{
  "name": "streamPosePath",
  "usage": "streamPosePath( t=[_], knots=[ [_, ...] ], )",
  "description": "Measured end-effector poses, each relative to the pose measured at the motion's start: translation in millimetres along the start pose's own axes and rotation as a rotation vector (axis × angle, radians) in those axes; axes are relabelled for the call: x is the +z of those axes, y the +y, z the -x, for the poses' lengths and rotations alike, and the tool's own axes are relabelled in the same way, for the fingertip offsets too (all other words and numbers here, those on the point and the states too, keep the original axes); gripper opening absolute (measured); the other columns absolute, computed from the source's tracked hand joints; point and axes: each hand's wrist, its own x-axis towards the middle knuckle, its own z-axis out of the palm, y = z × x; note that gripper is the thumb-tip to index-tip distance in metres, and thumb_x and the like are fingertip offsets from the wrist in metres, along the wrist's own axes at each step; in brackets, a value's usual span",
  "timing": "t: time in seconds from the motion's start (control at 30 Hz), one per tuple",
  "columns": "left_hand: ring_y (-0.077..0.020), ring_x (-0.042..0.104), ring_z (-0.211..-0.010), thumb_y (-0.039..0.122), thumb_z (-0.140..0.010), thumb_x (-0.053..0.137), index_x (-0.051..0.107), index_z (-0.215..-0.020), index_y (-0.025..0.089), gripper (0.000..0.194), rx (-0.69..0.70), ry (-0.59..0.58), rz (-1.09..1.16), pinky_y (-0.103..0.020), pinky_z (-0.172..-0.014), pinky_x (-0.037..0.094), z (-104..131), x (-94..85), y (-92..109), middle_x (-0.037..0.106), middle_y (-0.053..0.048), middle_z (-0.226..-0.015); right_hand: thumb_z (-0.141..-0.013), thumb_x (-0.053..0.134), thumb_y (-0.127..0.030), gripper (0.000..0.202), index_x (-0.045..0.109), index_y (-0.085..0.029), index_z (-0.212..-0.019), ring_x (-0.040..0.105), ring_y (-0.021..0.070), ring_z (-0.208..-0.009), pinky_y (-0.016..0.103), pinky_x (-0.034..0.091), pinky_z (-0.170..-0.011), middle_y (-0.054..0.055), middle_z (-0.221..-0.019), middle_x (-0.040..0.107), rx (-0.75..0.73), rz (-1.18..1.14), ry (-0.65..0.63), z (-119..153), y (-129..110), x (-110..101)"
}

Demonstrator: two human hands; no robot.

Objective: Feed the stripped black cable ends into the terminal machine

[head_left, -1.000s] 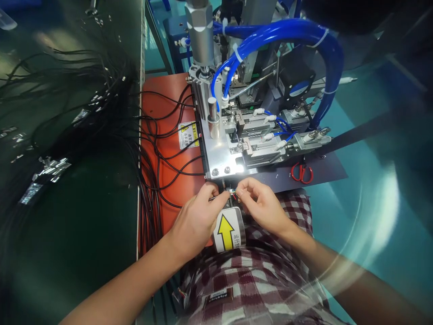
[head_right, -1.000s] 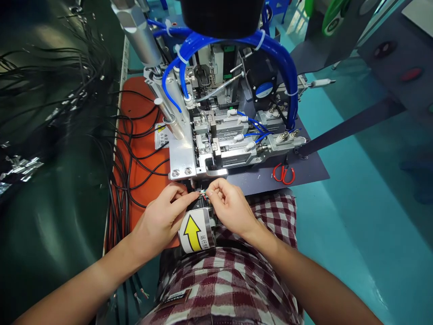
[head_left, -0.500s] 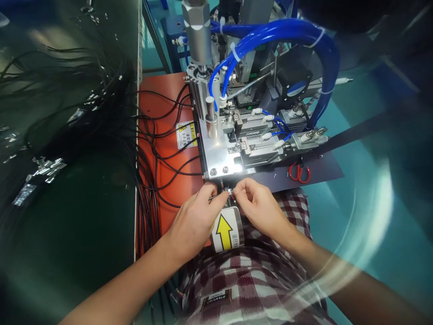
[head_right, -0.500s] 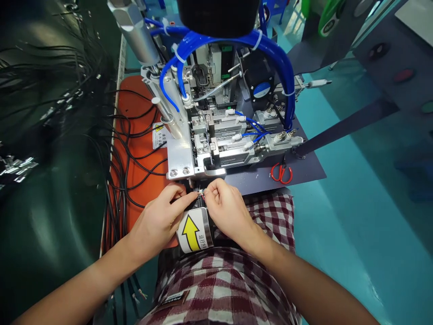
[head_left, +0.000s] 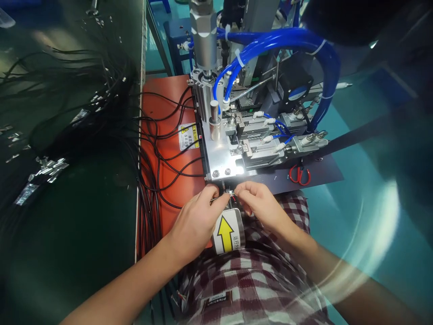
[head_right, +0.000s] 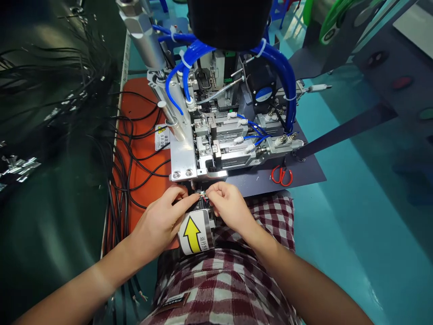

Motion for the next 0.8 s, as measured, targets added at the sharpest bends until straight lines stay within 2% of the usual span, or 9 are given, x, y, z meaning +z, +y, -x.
streamPosePath(
  t=[0.1, 0.2, 0.33, 0.53, 0.63, 0.7, 0.8],
  knots=[
    [-0.0188, 0.058, -0.079, 0.010, -0.090, 0.040, 0.059, -0.111, 0.013, 0.029, 0.004, 0.001, 0.001, -0.028, -0.063, 0.052, -1, -0.4, 0, 0.053, -0.009, -0.093, -0.088, 0.049, -0.029, 0.017, 0.057, -0.019, -0.078, 0.047, 0.0138, -0.051, 0.024, 0.035, -0.047, -0.001, -0.062, 0.054, -0.101, 0.144, 0.069, 2, -3, -2],
    [-0.0189, 0.058, -0.079, 0.011, -0.089, 0.042, 0.059, -0.113, 0.013, 0.029, 0.008, 0.000, 0.000, -0.028, -0.063, 0.052, -1, -0.1, 0, 0.053, -0.009, -0.093, -0.090, 0.050, -0.031, 0.016, 0.061, -0.020, -0.089, 0.046, 0.0142, -0.051, 0.025, 0.034, -0.048, -0.004, -0.056, 0.049, -0.215, 0.214, 0.131, 5, -5, 3],
    [-0.0191, 0.057, -0.078, 0.009, -0.089, 0.040, 0.059, -0.112, 0.012, 0.030, 0.008, 0.011, -0.016, -0.028, -0.063, 0.052, -1, 0.2, 1, 0.054, -0.009, -0.091, -0.088, 0.054, -0.029, 0.014, 0.060, -0.020, -0.079, 0.041, 0.0116, -0.046, 0.025, 0.031, -0.048, -0.006, -0.052, 0.044, -0.268, 0.239, 0.181, 5, -4, 11],
    [-0.0191, 0.057, -0.077, 0.011, -0.090, 0.038, 0.060, -0.109, 0.013, 0.029, 0.006, 0.015, -0.004, -0.029, -0.061, 0.051, -2, -0.1, 1, 0.053, -0.009, -0.091, -0.085, 0.053, -0.022, 0.011, 0.061, -0.020, -0.077, 0.047, 0.0130, -0.052, 0.026, 0.035, -0.054, -0.002, -0.059, 0.054, -0.367, 0.378, 0.236, 8, -5, 6],
    [-0.0189, 0.057, -0.077, 0.010, -0.090, 0.038, 0.060, -0.111, 0.013, 0.030, -0.003, 0.000, -0.003, -0.029, -0.062, 0.052, -1, -0.9, 1, 0.054, -0.009, -0.093, -0.084, 0.052, -0.022, 0.013, 0.060, -0.020, -0.073, 0.046, 0.0133, -0.054, 0.025, 0.035, -0.054, -0.002, -0.060, 0.053, -0.303, 0.343, 0.212, 6, -6, 3],
    [-0.0189, 0.058, -0.078, 0.009, -0.089, 0.038, 0.059, -0.112, 0.013, 0.032, -0.011, -0.009, -0.011, -0.029, -0.062, 0.052, 0, -1.7, 1, 0.054, -0.010, -0.094, -0.081, 0.053, -0.024, 0.013, 0.059, -0.019, -0.070, 0.044, 0.0124, -0.052, 0.024, 0.033, -0.050, -0.003, -0.057, 0.051, -0.181, 0.197, 0.146, 1, -5, 0],
    [-0.0205, 0.058, -0.080, 0.009, -0.089, 0.040, 0.060, -0.113, 0.013, 0.031, -0.008, -0.001, -0.032, -0.031, -0.065, 0.053, -1, -3.0, 2, 0.056, -0.011, -0.094, -0.079, 0.055, -0.030, 0.019, 0.056, -0.018, -0.065, 0.037, 0.0099, -0.044, 0.023, 0.027, -0.042, -0.004, -0.052, 0.047, 0.027, -0.100, -0.025, -6, -2, -3]
  ],
)
